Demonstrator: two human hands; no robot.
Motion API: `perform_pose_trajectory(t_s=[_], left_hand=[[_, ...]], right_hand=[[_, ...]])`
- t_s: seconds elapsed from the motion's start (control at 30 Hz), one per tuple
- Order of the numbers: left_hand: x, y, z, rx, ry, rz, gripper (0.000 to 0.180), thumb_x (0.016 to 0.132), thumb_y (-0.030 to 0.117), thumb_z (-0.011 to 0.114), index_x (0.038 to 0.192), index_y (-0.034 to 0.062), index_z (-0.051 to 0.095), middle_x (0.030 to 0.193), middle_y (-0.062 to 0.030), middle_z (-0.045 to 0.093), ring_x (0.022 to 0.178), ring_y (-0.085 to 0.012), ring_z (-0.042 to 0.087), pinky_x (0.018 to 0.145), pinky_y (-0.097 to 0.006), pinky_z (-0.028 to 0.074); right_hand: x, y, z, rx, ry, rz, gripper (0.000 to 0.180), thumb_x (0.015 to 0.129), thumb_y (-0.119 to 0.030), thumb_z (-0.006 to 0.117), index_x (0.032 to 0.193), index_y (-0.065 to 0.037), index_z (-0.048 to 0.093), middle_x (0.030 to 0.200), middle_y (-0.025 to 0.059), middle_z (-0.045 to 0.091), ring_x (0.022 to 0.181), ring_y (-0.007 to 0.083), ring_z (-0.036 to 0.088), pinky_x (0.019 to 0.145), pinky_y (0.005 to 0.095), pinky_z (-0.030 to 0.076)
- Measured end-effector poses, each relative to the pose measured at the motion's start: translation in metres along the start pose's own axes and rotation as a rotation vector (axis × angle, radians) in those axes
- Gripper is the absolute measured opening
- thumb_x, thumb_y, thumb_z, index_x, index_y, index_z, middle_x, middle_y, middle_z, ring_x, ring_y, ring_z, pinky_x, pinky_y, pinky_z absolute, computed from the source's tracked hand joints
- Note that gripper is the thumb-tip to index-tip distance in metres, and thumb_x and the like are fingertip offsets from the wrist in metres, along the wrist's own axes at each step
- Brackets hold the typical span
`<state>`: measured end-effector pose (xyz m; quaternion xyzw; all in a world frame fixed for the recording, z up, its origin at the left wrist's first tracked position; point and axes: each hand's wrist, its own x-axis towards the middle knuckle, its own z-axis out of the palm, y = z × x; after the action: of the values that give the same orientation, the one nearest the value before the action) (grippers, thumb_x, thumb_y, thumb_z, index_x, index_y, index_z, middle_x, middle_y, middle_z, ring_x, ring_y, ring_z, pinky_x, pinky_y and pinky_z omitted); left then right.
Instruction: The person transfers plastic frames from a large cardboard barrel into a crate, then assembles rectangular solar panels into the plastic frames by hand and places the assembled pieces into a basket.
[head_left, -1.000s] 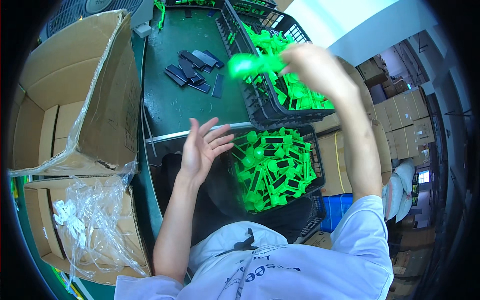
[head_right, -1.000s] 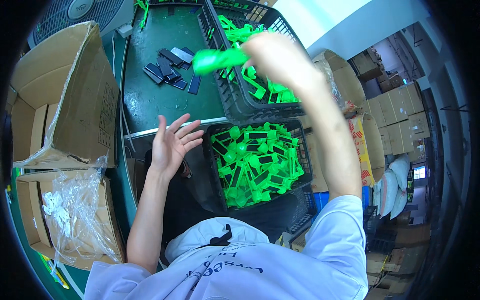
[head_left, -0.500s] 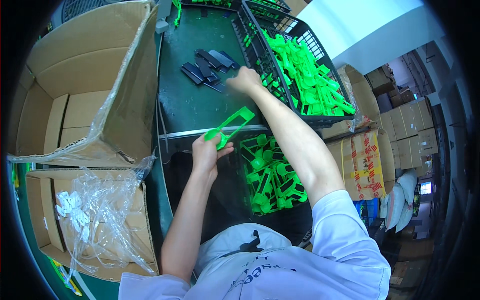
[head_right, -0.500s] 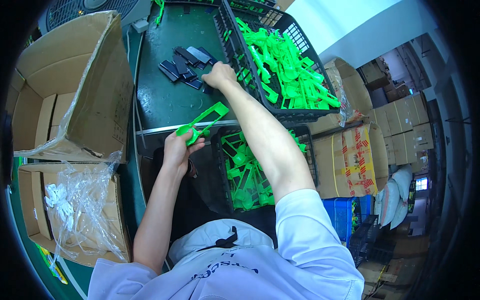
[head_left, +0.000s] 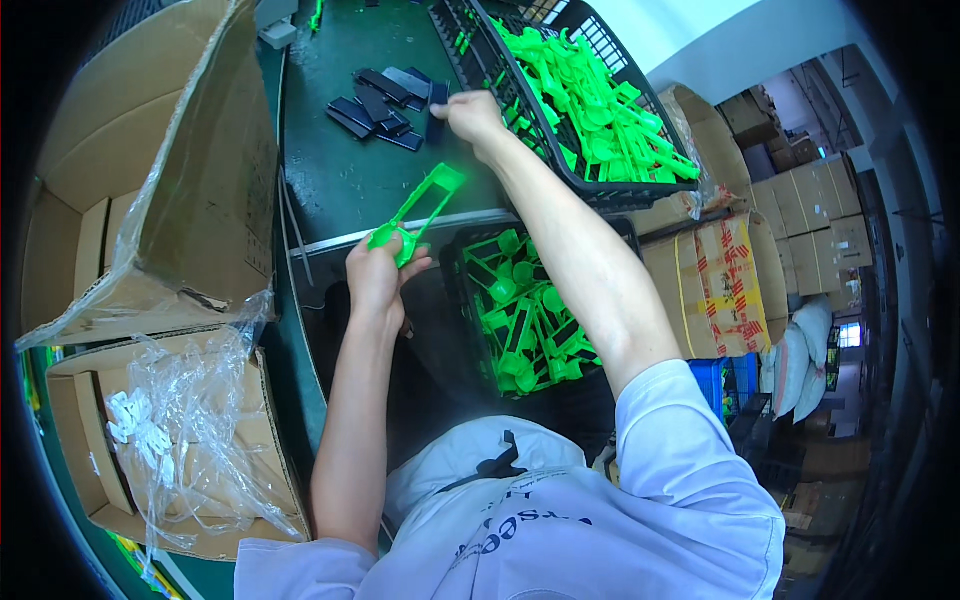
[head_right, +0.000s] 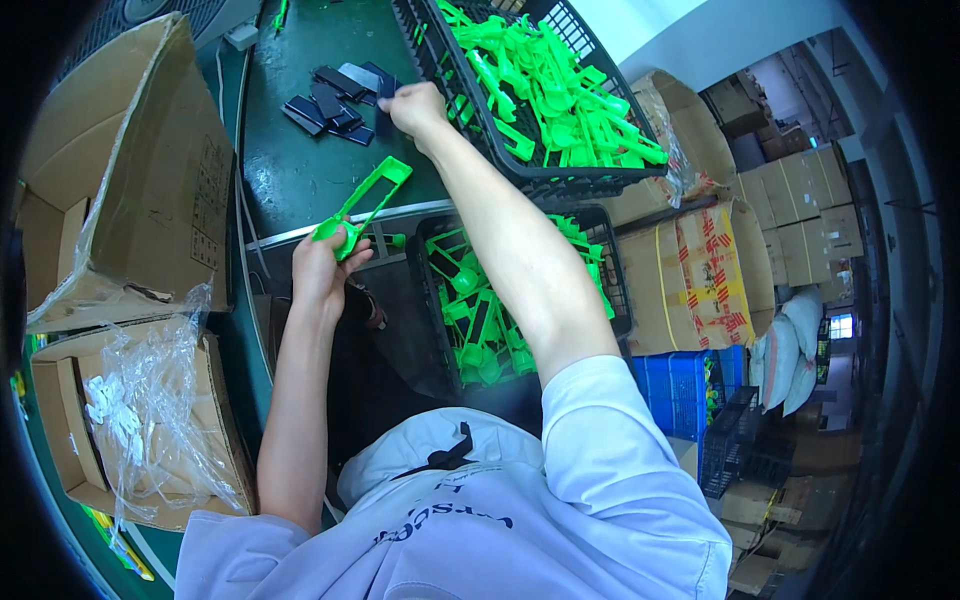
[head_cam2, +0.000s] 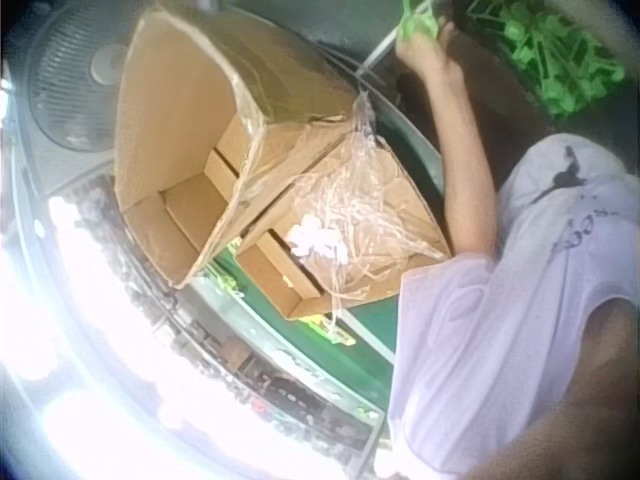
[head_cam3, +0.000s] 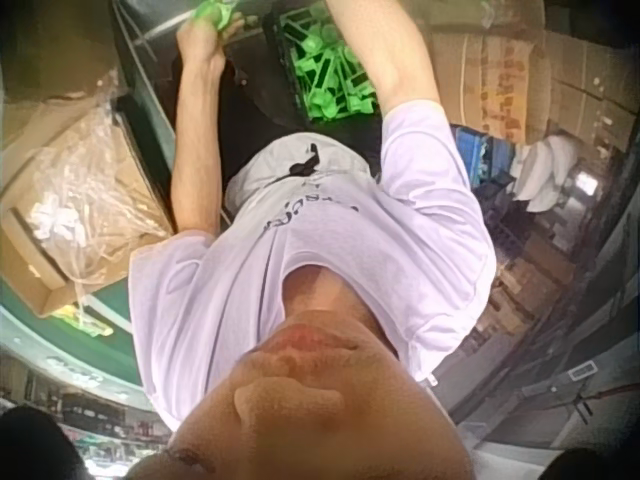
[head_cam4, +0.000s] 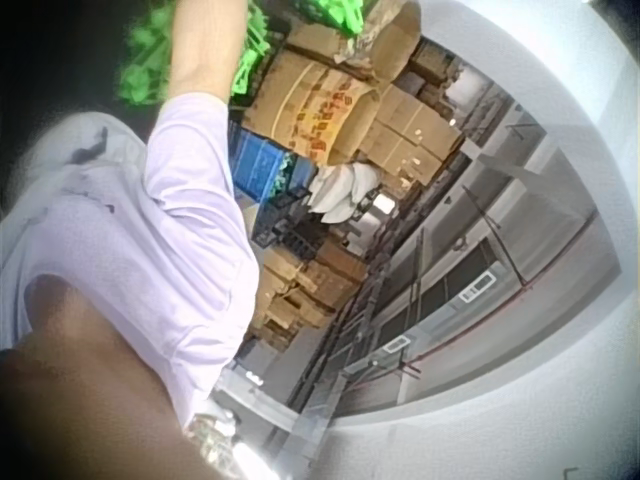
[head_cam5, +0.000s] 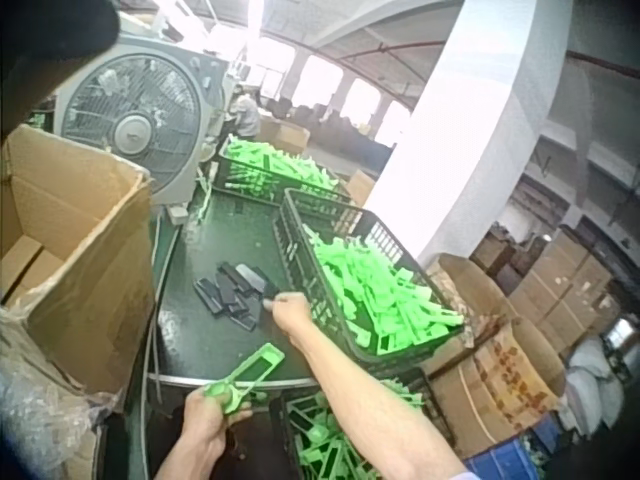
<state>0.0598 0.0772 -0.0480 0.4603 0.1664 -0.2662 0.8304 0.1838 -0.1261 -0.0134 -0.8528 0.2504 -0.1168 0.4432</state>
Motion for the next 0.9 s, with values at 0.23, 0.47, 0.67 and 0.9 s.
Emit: perform_pose_trajectory(t_s=[0.23,0.47,0.67,0.9], left_hand=[[-0.007,0.004,-0.004,0.031,-0.104,-0.011,0.026,0.098,0.006,0.047,0.119,-0.0056,0.055,0.110,-0.0165,0.064,0.084,-0.0216,0.065,0.073,-0.033,0.058],[-0.019,0.003,0.010,0.005,-0.319,0.012,0.028,0.098,0.006,0.050,0.123,-0.0051,0.054,0.109,-0.0154,0.064,0.085,-0.0222,0.065,0.076,-0.033,0.056],[-0.018,0.002,0.007,0.018,-0.407,-0.008,0.026,0.096,0.007,0.055,0.120,-0.0026,0.053,0.103,-0.0104,0.063,0.083,-0.0192,0.065,0.073,-0.030,0.054],[-0.019,0.003,0.007,0.033,-0.409,0.019,0.030,0.096,0.004,0.053,0.125,-0.0051,0.055,0.099,-0.0098,0.063,0.077,-0.0179,0.064,0.067,-0.028,0.052]], right_hand=[[-0.107,-0.028,-0.038,0.093,-0.048,-0.555,0.019,0.086,-0.012,0.060,0.096,0.000,0.071,0.080,0.0103,0.072,0.073,0.0131,0.068,0.066,0.0297,0.051],[-0.165,0.004,-0.040,0.482,0.119,-0.437,0.035,0.077,0.005,0.073,0.106,0.001,0.053,0.084,0.0066,0.062,0.074,0.0101,0.061,0.062,0.0230,0.049],[-0.181,0.006,-0.045,0.407,0.165,-0.457,0.046,0.080,0.007,0.070,0.119,0.002,0.046,0.087,0.0088,0.059,0.073,0.0102,0.061,0.060,0.0240,0.051],[-0.186,0.010,-0.045,0.229,0.406,-0.574,0.014,0.082,0.002,0.072,0.088,0.003,0.060,0.079,0.0110,0.067,0.060,0.0081,0.060,0.053,0.0242,0.050]])
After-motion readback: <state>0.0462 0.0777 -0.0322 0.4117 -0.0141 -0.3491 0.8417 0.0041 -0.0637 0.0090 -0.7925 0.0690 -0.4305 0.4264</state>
